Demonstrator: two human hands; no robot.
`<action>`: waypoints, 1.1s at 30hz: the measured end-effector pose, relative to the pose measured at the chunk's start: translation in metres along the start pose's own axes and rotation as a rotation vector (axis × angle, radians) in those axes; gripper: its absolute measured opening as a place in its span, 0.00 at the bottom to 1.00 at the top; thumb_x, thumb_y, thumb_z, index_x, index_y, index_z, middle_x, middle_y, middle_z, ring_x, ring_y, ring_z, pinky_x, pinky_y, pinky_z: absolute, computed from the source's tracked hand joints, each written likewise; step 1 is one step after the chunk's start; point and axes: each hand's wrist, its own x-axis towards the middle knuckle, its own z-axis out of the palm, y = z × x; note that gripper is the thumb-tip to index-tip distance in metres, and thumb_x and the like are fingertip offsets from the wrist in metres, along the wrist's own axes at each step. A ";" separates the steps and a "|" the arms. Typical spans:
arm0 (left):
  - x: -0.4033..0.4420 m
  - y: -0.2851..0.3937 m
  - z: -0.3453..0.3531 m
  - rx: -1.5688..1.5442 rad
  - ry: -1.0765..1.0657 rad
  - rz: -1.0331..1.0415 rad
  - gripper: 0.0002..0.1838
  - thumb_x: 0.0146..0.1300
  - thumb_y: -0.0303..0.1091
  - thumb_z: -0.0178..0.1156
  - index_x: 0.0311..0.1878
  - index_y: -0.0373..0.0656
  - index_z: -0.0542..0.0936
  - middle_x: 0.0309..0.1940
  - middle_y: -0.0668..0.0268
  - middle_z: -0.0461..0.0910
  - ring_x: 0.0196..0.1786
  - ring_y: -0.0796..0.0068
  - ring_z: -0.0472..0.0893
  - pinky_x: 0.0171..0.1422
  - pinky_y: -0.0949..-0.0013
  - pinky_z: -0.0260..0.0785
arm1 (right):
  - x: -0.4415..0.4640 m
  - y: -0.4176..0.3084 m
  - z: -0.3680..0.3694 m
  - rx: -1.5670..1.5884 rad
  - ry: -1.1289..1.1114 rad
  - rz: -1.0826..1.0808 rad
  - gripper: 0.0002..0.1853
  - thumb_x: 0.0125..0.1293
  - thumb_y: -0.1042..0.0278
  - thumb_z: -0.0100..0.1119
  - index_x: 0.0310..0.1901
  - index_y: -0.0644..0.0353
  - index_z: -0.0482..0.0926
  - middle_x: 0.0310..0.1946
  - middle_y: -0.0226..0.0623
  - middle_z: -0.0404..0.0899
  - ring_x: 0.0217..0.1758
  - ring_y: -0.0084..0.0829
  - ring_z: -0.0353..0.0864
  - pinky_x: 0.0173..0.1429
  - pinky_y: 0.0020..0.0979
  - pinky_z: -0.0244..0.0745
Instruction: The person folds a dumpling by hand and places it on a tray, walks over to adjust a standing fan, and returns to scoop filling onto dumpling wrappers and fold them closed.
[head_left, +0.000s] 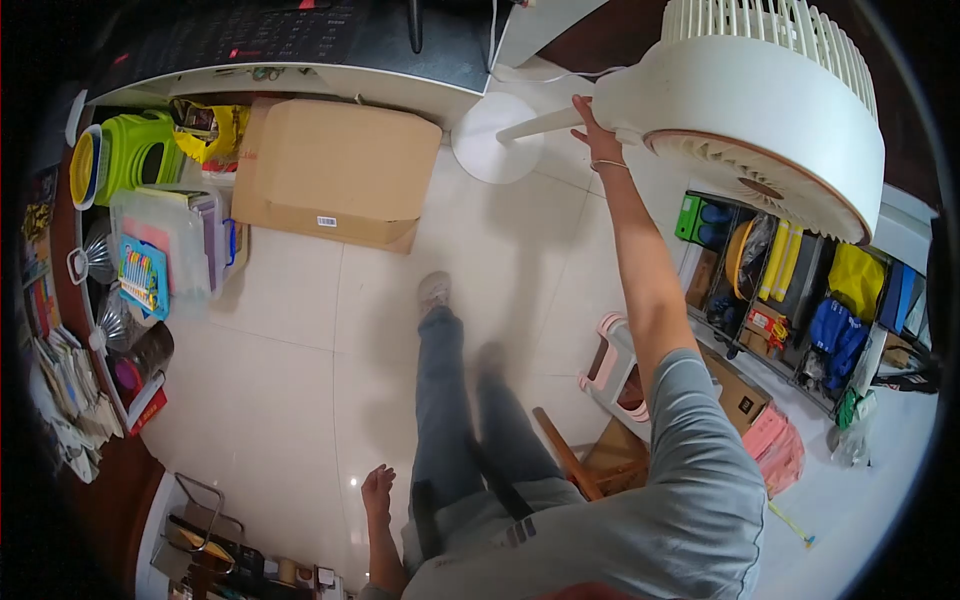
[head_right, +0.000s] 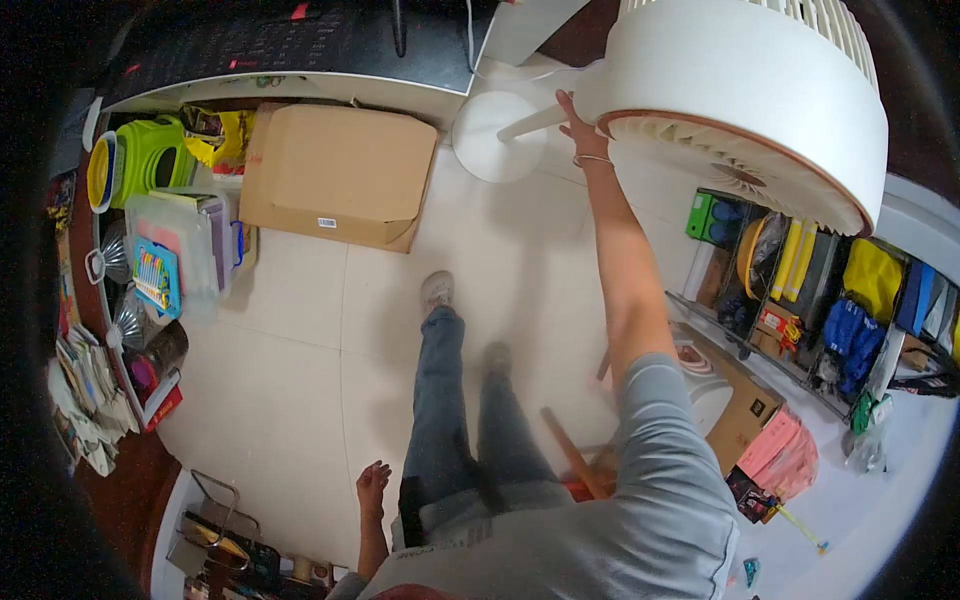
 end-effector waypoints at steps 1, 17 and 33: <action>0.001 -0.002 -0.003 -0.005 0.006 0.000 0.23 0.71 0.46 0.54 0.58 0.36 0.75 0.48 0.56 0.82 0.51 0.67 0.81 0.55 0.67 0.71 | -0.003 0.001 -0.002 0.020 0.010 -0.027 0.20 0.58 0.56 0.71 0.45 0.58 0.78 0.48 0.32 0.75 0.53 0.28 0.75 0.46 0.37 0.83; -0.007 -0.149 0.000 -0.068 -0.018 0.218 0.24 0.71 0.46 0.55 0.57 0.32 0.75 0.46 0.56 0.83 0.49 0.71 0.82 0.47 0.74 0.71 | -0.195 0.177 -0.062 0.161 -0.223 -0.068 0.23 0.57 0.59 0.72 0.49 0.61 0.76 0.45 0.35 0.77 0.47 0.29 0.80 0.41 0.32 0.83; -0.018 -0.277 -0.160 0.116 0.045 0.226 0.16 0.70 0.39 0.55 0.46 0.33 0.81 0.30 0.70 0.78 0.33 0.81 0.73 0.39 0.77 0.67 | -0.374 0.106 -0.037 0.404 -0.251 -0.233 0.26 0.57 0.57 0.71 0.53 0.60 0.74 0.49 0.38 0.77 0.53 0.34 0.78 0.48 0.36 0.80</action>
